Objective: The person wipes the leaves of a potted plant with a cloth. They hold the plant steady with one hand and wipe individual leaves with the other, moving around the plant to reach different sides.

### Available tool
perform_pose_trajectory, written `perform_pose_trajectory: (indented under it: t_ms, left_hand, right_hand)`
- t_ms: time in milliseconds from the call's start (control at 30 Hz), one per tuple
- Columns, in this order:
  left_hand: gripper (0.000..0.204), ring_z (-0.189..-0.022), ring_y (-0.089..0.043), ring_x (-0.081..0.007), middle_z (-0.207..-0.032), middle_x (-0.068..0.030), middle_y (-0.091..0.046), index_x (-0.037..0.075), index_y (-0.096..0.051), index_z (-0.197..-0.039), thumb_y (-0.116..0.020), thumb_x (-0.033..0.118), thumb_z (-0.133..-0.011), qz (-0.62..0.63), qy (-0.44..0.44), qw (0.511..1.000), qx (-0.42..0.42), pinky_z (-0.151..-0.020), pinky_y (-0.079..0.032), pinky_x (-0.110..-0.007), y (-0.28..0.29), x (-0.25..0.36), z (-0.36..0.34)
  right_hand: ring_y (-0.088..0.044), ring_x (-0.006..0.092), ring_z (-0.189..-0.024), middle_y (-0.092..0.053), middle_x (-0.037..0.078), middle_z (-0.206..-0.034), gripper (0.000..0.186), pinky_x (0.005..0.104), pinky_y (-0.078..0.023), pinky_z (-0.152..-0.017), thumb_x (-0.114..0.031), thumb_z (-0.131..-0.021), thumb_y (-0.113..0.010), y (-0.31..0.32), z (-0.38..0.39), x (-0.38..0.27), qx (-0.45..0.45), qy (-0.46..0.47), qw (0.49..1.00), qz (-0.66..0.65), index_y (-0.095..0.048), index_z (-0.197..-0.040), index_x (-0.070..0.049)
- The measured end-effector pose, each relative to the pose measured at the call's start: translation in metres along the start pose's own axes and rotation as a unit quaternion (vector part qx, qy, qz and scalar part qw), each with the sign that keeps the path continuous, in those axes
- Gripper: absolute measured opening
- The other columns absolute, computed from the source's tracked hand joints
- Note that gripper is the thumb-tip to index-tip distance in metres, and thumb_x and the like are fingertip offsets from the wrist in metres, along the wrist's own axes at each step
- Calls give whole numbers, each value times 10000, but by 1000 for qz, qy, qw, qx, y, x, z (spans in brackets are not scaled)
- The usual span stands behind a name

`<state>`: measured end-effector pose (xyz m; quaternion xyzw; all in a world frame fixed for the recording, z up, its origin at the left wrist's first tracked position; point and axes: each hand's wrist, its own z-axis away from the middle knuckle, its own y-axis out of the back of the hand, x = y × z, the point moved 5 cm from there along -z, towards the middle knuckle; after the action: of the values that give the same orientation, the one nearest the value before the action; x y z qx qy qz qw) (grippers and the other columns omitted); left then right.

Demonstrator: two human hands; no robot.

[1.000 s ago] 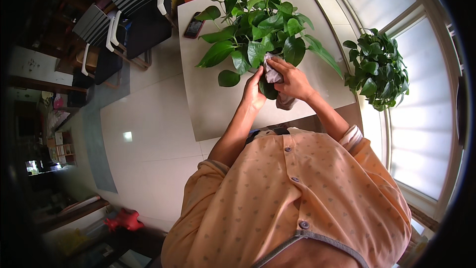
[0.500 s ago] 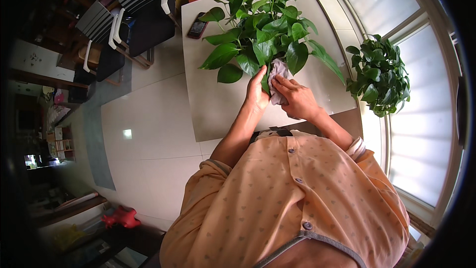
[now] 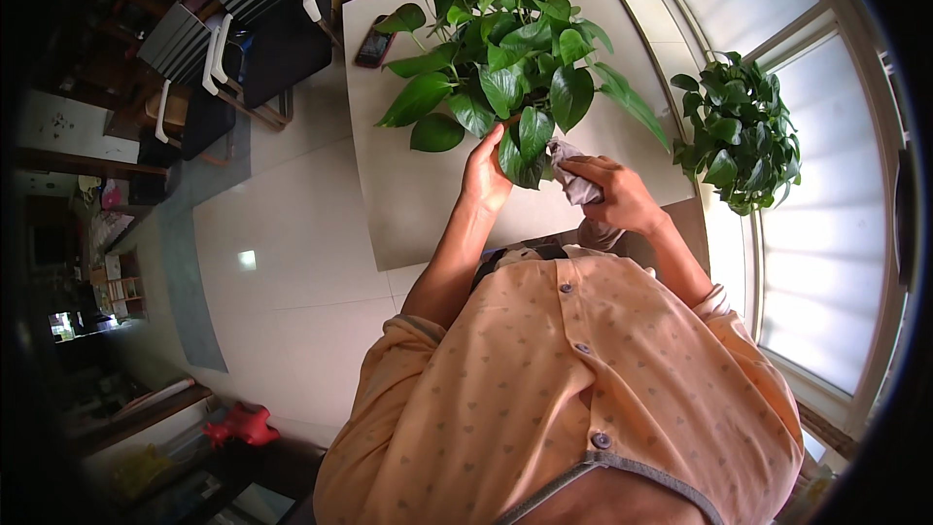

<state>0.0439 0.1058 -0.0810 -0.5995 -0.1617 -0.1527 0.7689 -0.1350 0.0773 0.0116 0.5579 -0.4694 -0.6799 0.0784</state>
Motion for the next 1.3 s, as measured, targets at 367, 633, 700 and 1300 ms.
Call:
perform_pose_trajectory:
  t_ms: [367,633,700,1300]
  left_hand:
    - [308,-1064,-599,-224,-1139,-108,-629,-10,-563,-1156,-572,164,-902,-39,-14,998,39,-947,-461,-353,22,4,11]
    - [210,-941,-621,-186,-1035,-76,-646,-5,-610,-1071,-580,69,-877,-93,-48,991,79,-868,-497,-322,30,20,16]
    - [162,-937,-615,-168,-988,-63,-656,21,-647,-994,-629,44,-835,-128,-50,984,110,-851,-490,-304,20,35,25]
    - [168,-936,-628,-175,-988,-80,-663,-9,-632,-1017,-584,57,-870,-165,-26,982,87,-857,-494,-300,38,54,24]
  right_hand:
    - [-567,343,-1079,-613,143,-1186,643,404,-460,-929,-30,-600,-665,24,-21,-42,32,54,996,-56,-574,-1235,-59]
    - [-570,288,-1036,-578,34,-1253,616,373,-511,-851,-86,-663,-642,-15,-51,-48,-4,25,993,116,-552,-1270,-139]
    - [-579,279,-1012,-583,16,-1253,612,371,-516,-852,-96,-659,-641,-17,-48,-33,22,9,990,139,-560,-1263,-146]
    - [-578,320,-1018,-587,87,-1234,612,395,-501,-846,-91,-639,-657,0,-59,-61,104,25,993,47,-559,-1243,-81]
